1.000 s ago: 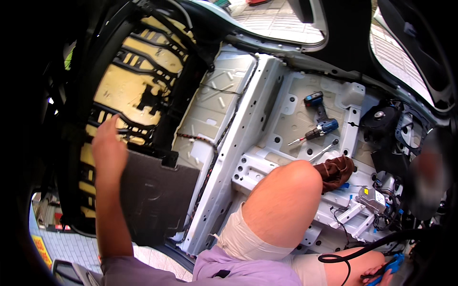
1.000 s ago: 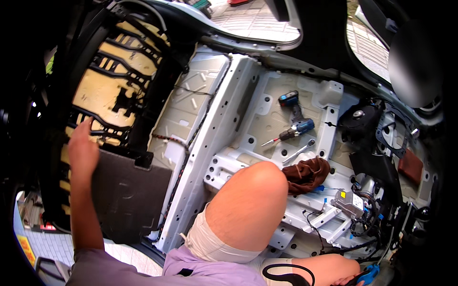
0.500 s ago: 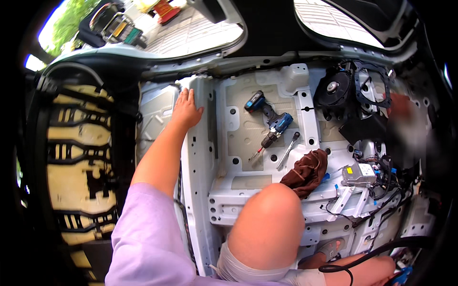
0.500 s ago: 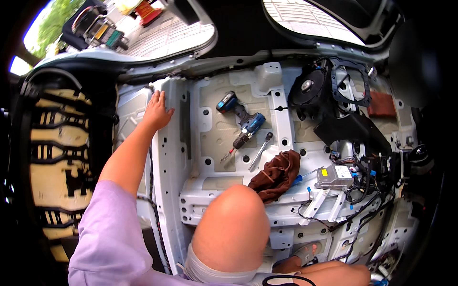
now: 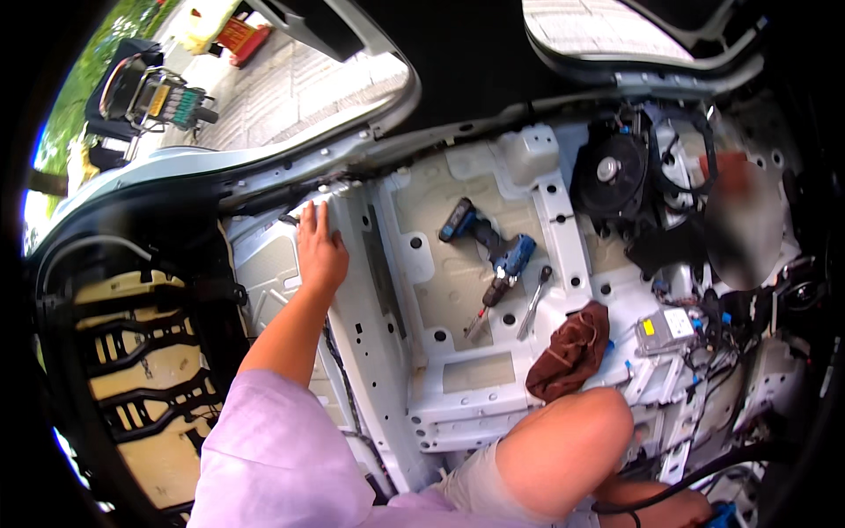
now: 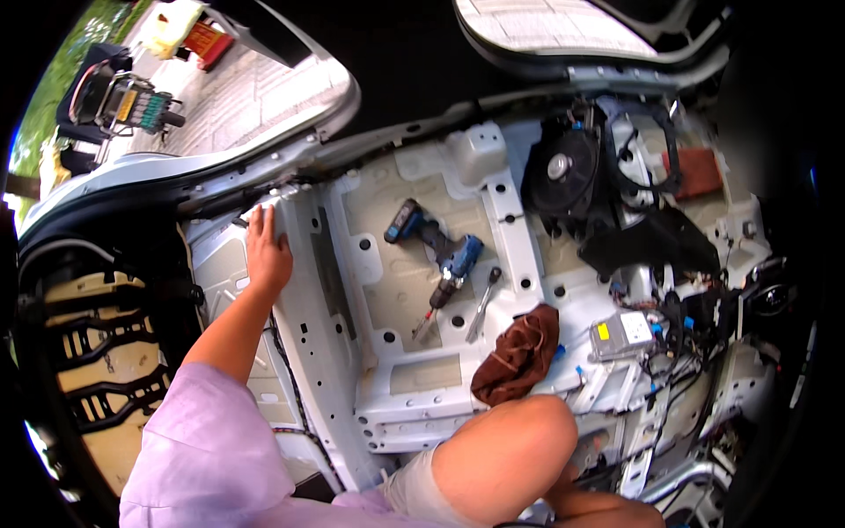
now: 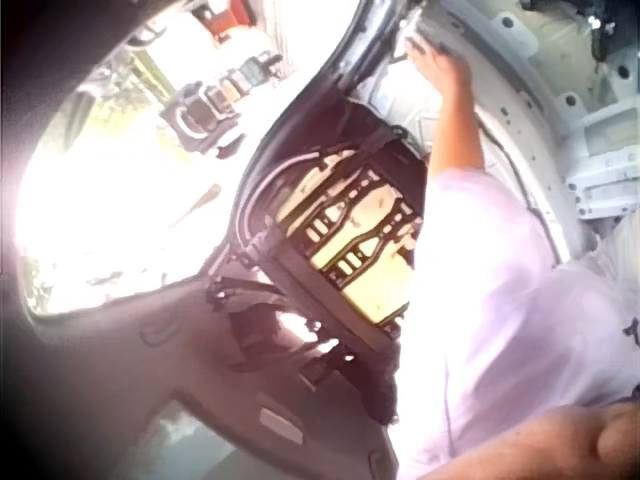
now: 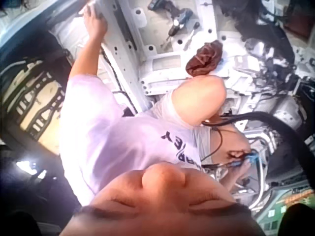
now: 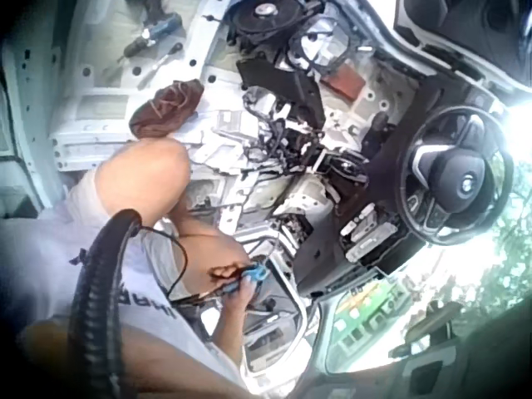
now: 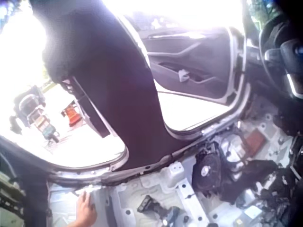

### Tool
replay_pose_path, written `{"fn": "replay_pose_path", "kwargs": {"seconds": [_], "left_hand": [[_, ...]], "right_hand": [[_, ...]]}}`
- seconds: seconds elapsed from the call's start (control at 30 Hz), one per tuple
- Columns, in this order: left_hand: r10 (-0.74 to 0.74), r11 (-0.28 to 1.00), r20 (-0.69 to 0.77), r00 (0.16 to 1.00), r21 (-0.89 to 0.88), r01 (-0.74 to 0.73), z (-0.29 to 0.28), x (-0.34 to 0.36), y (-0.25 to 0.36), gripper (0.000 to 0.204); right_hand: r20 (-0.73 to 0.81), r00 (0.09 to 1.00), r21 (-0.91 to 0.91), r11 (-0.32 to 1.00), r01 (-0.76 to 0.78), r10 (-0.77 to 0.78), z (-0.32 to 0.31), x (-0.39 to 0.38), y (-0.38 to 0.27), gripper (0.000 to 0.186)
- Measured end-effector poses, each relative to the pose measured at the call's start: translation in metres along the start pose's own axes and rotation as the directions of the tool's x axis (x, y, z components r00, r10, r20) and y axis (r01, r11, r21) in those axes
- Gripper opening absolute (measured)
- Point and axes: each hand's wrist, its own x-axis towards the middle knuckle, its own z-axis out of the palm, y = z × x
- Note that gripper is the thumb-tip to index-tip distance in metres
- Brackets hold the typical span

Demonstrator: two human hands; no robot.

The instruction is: The person manipulates internal car components using a screwdriver, a power drill, and an air duster tool, cleaning and securing parts inside the floor of the vehicle.

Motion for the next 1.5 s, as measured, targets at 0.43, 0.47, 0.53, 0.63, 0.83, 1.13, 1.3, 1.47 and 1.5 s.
{"fn": "replay_pose_path", "kwargs": {"seconds": [0.43, 0.47, 0.53, 0.63, 0.83, 1.13, 1.3, 1.47, 1.5], "left_hand": [[0.097, 0.994, 0.105, 0.990, 0.031, -0.101, 0.003, 0.003, 0.002, 0.064], [0.106, 0.994, 0.126, 0.986, 0.020, -0.110, 0.003, 0.005, 0.005, 0.065], [0.133, 0.989, 0.149, 0.980, 0.050, -0.141, -0.002, 0.005, 0.002, 0.066], [0.163, 0.986, 0.159, 0.974, 0.007, -0.166, 0.008, 0.007, 0.010, 0.063], [0.128, 0.991, 0.185, 0.974, 0.007, -0.132, -0.008, 0.007, 0.004, 0.061], [0.152, 0.988, 0.136, 0.979, -0.003, -0.153, 0.005, -0.001, 0.010, 0.046], [0.164, 0.984, 0.143, 0.976, -0.096, -0.151, -0.017, 0.010, 0.002, 0.038], [0.219, 0.970, 0.247, 0.944, -0.159, -0.184, -0.024, 0.014, -0.005, 0.038], [0.277, 0.958, 0.279, 0.920, -0.158, -0.240, -0.025, 0.019, -0.015, 0.040]], "right_hand": [[0.163, 0.888, 0.359, 0.812, -0.460, 0.431, 0.083, -0.077, -0.010, 0.044], [0.178, 0.882, 0.379, 0.797, -0.471, 0.437, 0.096, -0.078, -0.007, 0.045], [0.088, 0.891, 0.453, 0.779, -0.434, 0.445, 0.117, -0.099, 0.025, 0.046], [-0.092, 0.926, 0.525, 0.808, -0.268, 0.367, 0.173, -0.133, 0.071, 0.046], [-0.181, 0.950, 0.654, 0.752, -0.075, 0.253, 0.283, -0.134, 0.086, 0.040], [-0.593, 0.785, 0.675, 0.643, 0.362, 0.180, 0.343, -0.224, 0.151, 0.045], [-0.589, 0.804, 0.598, 0.713, 0.367, 0.080, 0.352, -0.233, 0.149, 0.047], [-0.645, 0.764, 0.565, 0.680, 0.468, 0.011, 0.356, -0.263, 0.132, 0.047], [-0.646, 0.763, 0.566, 0.671, 0.479, 0.001, 0.361, -0.267, 0.134, 0.047]]}}
